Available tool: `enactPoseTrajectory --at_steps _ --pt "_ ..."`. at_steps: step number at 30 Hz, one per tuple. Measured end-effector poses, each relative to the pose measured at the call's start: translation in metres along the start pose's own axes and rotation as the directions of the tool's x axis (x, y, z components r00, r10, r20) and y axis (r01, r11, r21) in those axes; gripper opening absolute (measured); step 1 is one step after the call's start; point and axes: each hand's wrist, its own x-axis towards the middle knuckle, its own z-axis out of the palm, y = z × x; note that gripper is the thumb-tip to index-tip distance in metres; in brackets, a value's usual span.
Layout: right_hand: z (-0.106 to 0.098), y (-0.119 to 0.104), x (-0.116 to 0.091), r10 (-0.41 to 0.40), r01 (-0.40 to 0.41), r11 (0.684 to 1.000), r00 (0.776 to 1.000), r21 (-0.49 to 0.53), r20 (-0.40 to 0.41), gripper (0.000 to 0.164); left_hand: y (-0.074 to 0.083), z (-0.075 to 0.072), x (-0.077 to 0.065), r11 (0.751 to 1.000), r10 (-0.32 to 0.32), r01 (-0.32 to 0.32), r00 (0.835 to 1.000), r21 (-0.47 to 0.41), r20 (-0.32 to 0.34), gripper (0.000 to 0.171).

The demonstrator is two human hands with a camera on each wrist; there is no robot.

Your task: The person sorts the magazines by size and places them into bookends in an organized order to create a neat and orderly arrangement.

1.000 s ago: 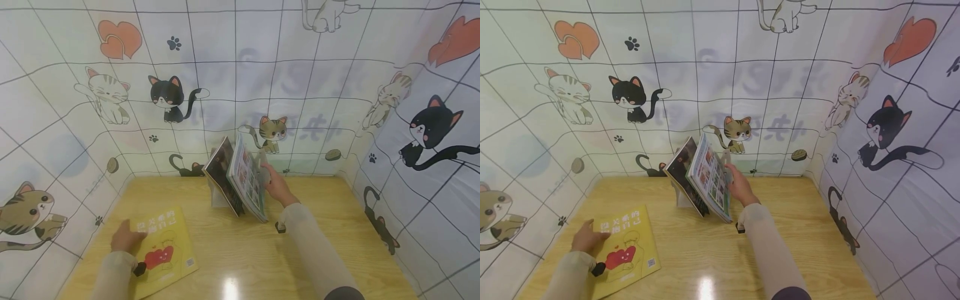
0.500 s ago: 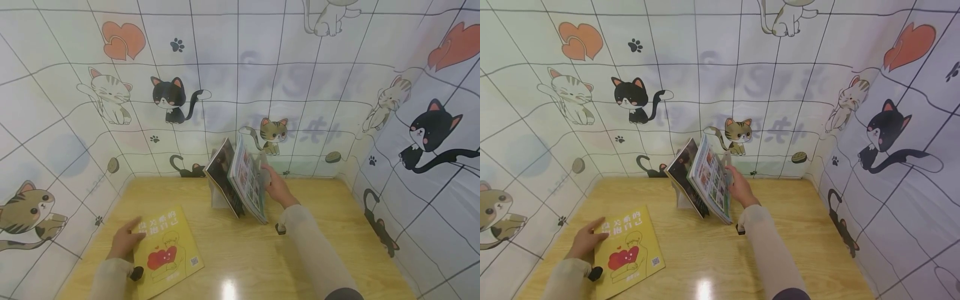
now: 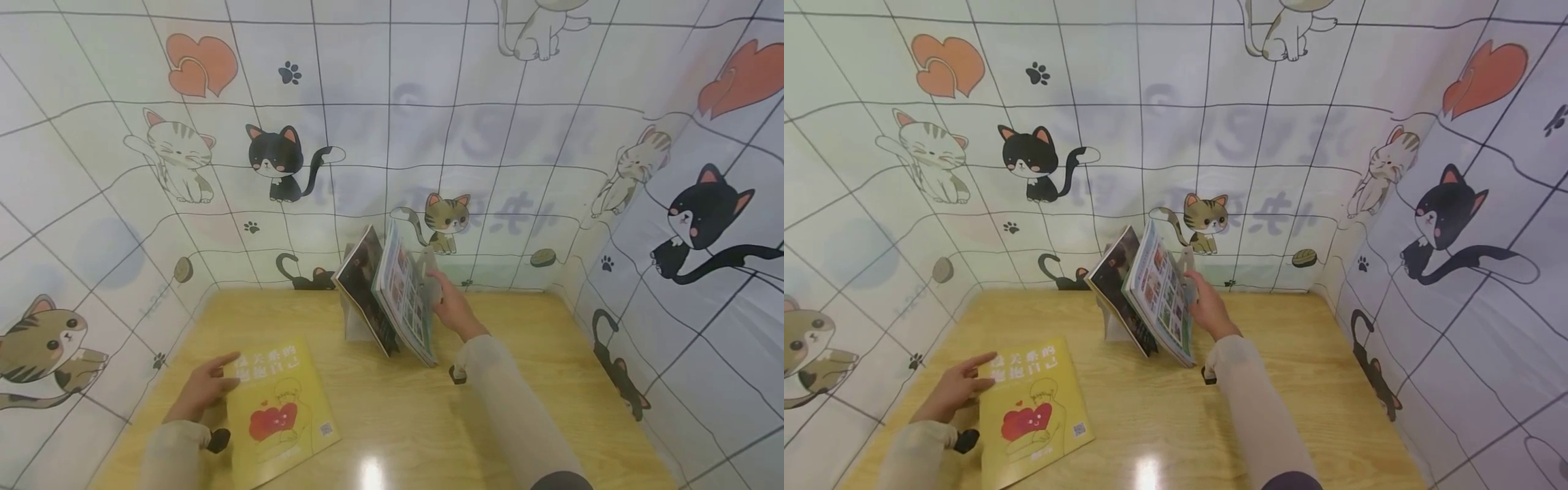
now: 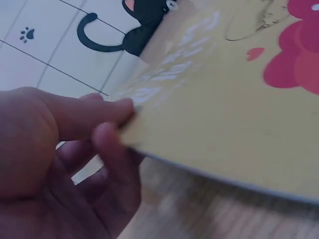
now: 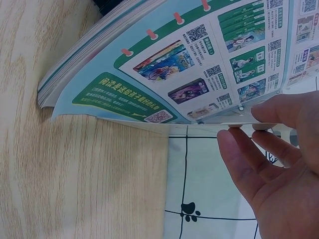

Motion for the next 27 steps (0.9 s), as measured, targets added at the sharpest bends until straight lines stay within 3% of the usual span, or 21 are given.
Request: enactPoseTrajectory --at_steps 4,12,19,27 --pt "0.0 0.0 0.001 0.0 0.0 1.0 1.0 -0.007 0.004 0.079 0.012 0.003 -0.003 0.996 0.002 0.003 0.998 -0.086 0.061 0.072" --pt "0.001 0.0 -0.001 -0.002 0.002 1.0 1.0 0.003 0.009 0.078 0.021 0.007 -0.005 0.991 0.067 -0.053 0.991 -0.127 0.111 0.08" --pt "0.001 0.0 -0.002 -0.008 0.008 1.0 1.0 0.011 0.01 0.076 0.013 0.013 0.001 0.98 0.127 -0.119 0.991 -0.162 0.039 0.077" --pt "0.001 0.0 -0.001 0.007 -0.007 1.0 1.0 0.008 0.015 0.075 0.011 0.022 0.001 0.96 0.196 -0.206 0.978 -0.188 -0.071 0.078"
